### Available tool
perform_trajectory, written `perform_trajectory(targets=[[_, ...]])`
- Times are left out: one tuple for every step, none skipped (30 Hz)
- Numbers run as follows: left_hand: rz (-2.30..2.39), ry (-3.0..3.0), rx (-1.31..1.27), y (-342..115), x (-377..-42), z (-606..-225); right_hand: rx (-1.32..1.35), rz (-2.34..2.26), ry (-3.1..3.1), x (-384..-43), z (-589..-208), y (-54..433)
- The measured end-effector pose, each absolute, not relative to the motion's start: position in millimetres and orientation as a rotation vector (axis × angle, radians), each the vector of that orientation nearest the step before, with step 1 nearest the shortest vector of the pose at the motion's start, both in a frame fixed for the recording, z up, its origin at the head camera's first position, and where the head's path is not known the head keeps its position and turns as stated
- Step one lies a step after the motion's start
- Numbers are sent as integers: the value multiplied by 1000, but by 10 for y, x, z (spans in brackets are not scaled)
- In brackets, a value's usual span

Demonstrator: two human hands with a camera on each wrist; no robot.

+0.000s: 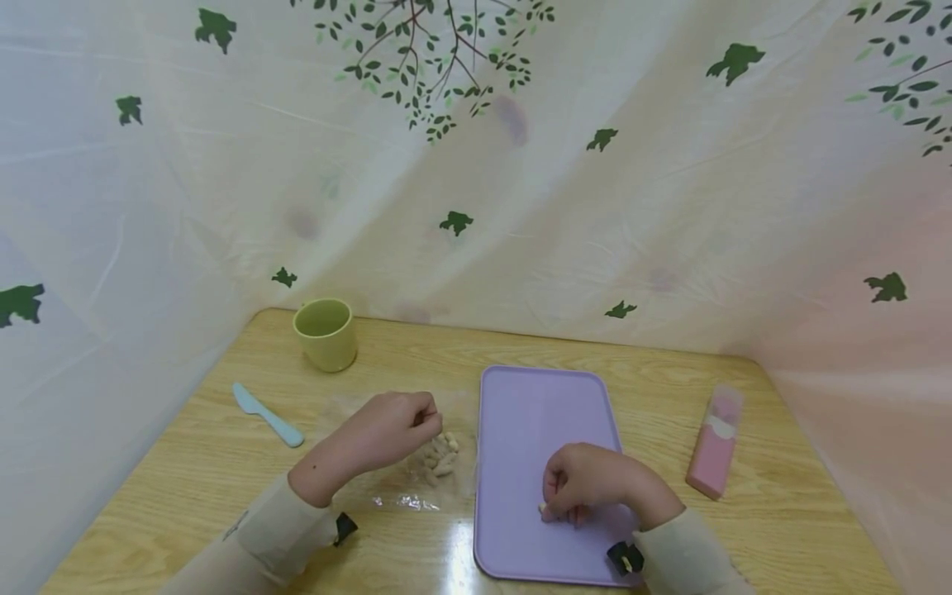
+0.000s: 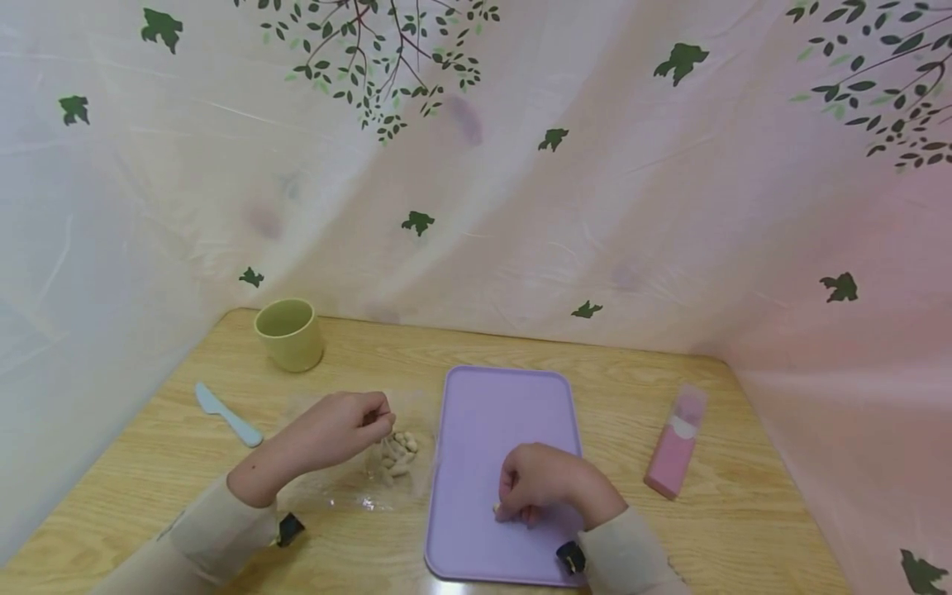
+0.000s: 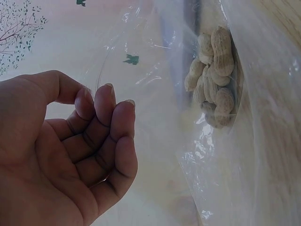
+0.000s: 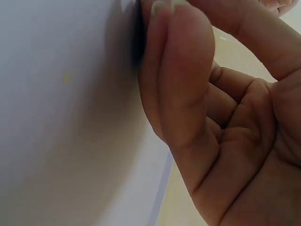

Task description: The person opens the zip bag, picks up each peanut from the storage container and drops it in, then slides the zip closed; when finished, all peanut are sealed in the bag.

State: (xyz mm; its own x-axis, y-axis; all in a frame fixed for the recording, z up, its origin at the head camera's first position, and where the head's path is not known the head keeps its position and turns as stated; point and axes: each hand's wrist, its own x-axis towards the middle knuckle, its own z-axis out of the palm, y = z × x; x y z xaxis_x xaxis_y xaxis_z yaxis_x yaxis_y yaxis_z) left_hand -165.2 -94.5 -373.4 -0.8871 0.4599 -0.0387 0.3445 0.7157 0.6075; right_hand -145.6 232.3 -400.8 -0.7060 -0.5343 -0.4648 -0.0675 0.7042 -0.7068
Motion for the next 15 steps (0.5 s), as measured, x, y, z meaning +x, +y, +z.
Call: perform_trajectory(targets=[[913,2733,647,-945,-1653,-3734,-459,-891,2231,-1456,-4009,2321],[914,2732,646,-946,-1653,-3734,-462,-893,2231,-1457,-4013,2320],[913,2733,645,-946,-1653,-3734,-465,-893,2230,-1459,-4016,2319],[912,2734,644,-946,-1654,-3735,-467,-892,2227,-1460,-4018,2318],[910,2736,643,-947,-1654,-3735,-469,-891,2226,-1461,-4021,2318],[909,2737,642,-947,-1654,-3735,-468,-887,2225,-1464,-4023,2317],[909,2738,640,-947,-1654,-3736,-468,-884,2224,-1467,-4028,2318],[908,2738,640,-947,-1654,-3737,-466,-880,2222,-1470,-4031,2319],[908,2739,639,-948,-1654,-3737,-464,-874,2221,-1473,-4034,2321],[909,2738,638,-949,-1655,-3738,-465,-870,2219,-1476,-4037,2323],[911,2738,637,-949,-1655,-3739,-465,-868,2216,-1481,-4042,2327],[912,2737,636,-951,-1655,-3740,-463,-868,2211,-1485,-4043,2330],[913,2736,634,-952,-1655,-3741,-465,-868,2208,-1489,-4048,2336],[912,2735,632,-953,-1656,-3742,-467,-873,2201,-1492,-4049,2341],[910,2735,630,-953,-1657,-3744,-471,-887,2193,-1496,-4053,2348]])
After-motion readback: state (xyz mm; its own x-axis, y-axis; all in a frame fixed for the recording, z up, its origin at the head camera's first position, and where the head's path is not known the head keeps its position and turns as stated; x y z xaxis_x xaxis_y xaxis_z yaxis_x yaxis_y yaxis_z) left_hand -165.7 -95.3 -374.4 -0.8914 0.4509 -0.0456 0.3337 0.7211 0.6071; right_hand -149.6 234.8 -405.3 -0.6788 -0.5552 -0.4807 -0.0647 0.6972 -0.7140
